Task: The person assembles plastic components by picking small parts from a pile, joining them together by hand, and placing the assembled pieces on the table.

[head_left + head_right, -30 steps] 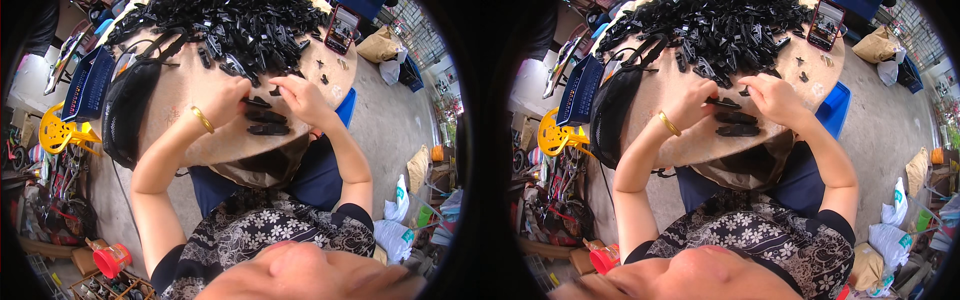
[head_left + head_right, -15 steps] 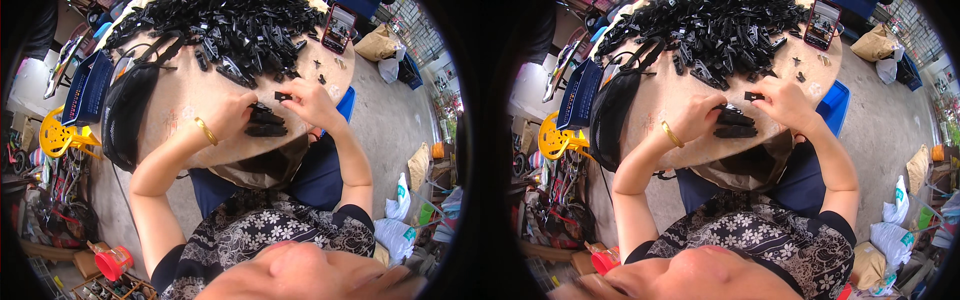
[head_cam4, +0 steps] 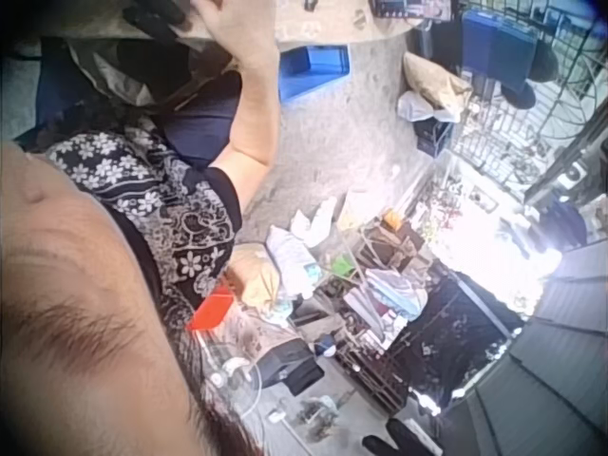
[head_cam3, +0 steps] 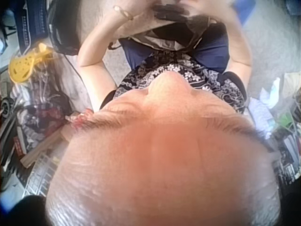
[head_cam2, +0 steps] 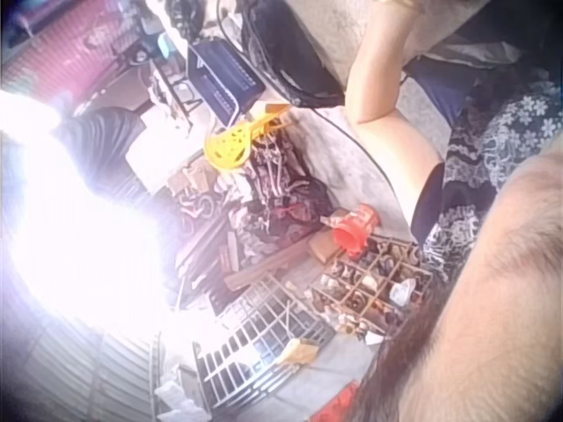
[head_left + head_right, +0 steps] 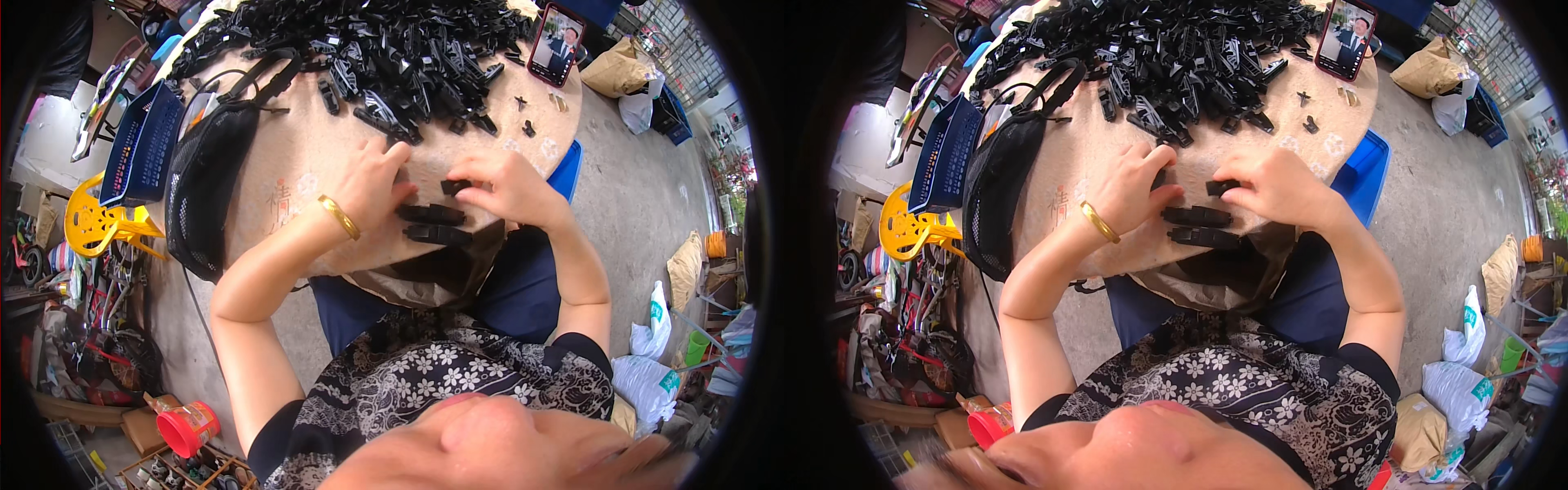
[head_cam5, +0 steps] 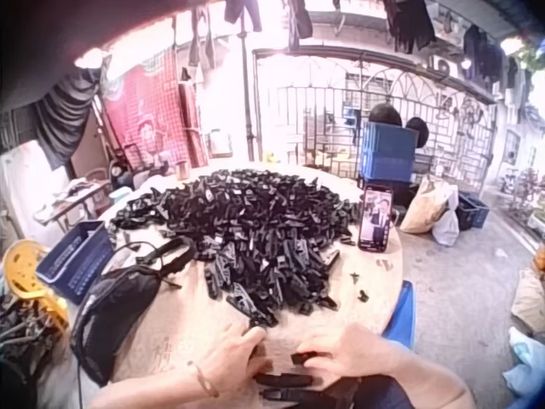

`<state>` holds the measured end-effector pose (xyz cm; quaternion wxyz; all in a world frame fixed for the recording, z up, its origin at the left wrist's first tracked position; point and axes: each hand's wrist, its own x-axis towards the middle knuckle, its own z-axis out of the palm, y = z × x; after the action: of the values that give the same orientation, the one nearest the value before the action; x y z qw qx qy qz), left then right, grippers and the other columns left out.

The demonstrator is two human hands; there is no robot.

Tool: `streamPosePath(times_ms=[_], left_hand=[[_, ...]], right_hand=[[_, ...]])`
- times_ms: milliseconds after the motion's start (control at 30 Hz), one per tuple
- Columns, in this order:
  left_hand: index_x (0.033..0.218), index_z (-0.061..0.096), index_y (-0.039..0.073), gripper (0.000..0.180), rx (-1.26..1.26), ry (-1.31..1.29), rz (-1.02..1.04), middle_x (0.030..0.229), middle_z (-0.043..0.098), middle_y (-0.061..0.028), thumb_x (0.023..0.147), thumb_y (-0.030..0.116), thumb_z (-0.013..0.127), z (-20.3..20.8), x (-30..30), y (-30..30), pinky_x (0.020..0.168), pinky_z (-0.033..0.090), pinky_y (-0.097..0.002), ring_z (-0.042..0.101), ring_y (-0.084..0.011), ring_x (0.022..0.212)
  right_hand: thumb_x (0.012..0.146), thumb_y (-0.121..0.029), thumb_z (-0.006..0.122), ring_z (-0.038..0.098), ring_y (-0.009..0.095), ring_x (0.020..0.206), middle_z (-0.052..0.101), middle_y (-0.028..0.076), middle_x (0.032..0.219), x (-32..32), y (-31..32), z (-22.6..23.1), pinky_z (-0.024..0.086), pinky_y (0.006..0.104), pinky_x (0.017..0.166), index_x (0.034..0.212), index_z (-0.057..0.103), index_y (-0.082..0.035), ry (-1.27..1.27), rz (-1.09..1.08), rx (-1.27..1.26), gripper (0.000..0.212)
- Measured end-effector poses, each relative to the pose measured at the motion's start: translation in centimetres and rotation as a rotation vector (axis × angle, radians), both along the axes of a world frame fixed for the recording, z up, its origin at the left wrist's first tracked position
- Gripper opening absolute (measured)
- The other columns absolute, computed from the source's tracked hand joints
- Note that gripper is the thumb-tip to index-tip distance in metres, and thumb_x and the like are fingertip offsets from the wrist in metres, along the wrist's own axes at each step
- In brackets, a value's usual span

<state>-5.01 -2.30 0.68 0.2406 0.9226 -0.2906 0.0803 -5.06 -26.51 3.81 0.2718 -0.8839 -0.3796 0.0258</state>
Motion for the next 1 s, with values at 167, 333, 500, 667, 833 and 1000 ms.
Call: streamPosePath(times_ms=[167,333,500,667,833,1000], left_hand=[[0.102,0.056,0.008,0.031,-0.098,0.158,-0.105,0.094,0.061,-0.0161,0.077,0.015,0.071,0.9,-0.3,-0.4,0.077,0.048,-0.0409,0.060,-0.0344,0.089],[0.103,0.058,0.006,0.031,-0.294,0.190,-0.240,0.092,0.060,-0.0138,0.075,0.006,0.070,-0.6,0.2,-0.5,0.075,0.050,-0.0373,0.060,-0.0323,0.086],[0.090,0.062,0.004,0.021,-0.357,-0.058,-0.243,0.085,0.061,-0.0152,0.073,0.010,0.072,-1.9,1.7,-0.7,0.075,0.048,-0.0402,0.059,-0.0343,0.085],[0.084,0.064,0.002,0.017,-0.282,0.167,-0.127,0.083,0.060,-0.0146,0.072,0.010,0.072,-1.1,1.5,-0.1,0.075,0.048,-0.0395,0.059,-0.0336,0.085],[0.084,0.064,0.000,0.017,-0.253,0.076,-0.181,0.081,0.059,-0.0121,0.072,0.007,0.073,-0.7,1.4,-0.2,0.066,0.049,-0.0321,0.059,-0.0263,0.073],[0.082,0.065,0.001,0.015,-0.329,0.046,-0.282,0.079,0.059,-0.0119,0.072,0.008,0.074,-2.0,1.7,-0.6,0.064,0.049,-0.0325,0.059,-0.0268,0.072]], right_hand=[[0.074,-0.004,0.070,0.061,0.017,0.070,0.065,0.008,0.088,1.4,-1.0,0.2,0.049,0.0275,0.061,0.101,0.067,-0.003,-0.052,-0.102,0.119,0.027],[0.077,-0.012,0.071,0.060,0.021,0.079,0.064,0.010,0.087,1.0,-0.2,0.5,0.049,0.0300,0.064,0.098,0.068,-0.003,0.009,-0.108,0.243,0.023],[0.072,-0.010,0.072,0.059,0.028,0.079,0.064,0.011,0.086,1.2,0.2,-0.9,0.048,0.0350,0.069,0.096,0.069,-0.003,-0.199,-0.030,0.117,0.025],[0.068,-0.006,0.073,0.059,0.028,0.079,0.064,0.012,0.084,1.3,-0.2,-0.5,0.047,0.0354,0.069,0.093,0.070,-0.002,-0.220,-0.053,0.046,0.026],[0.069,-0.013,0.071,0.059,0.029,0.077,0.061,0.010,0.080,1.5,0.6,-0.3,0.048,0.0366,0.069,0.088,0.070,-0.004,-0.229,0.007,0.045,0.021],[0.069,-0.015,0.072,0.060,0.028,0.073,0.061,0.011,0.079,1.7,1.5,-1.2,0.048,0.0359,0.065,0.088,0.070,-0.004,-0.132,0.048,0.115,0.022]])
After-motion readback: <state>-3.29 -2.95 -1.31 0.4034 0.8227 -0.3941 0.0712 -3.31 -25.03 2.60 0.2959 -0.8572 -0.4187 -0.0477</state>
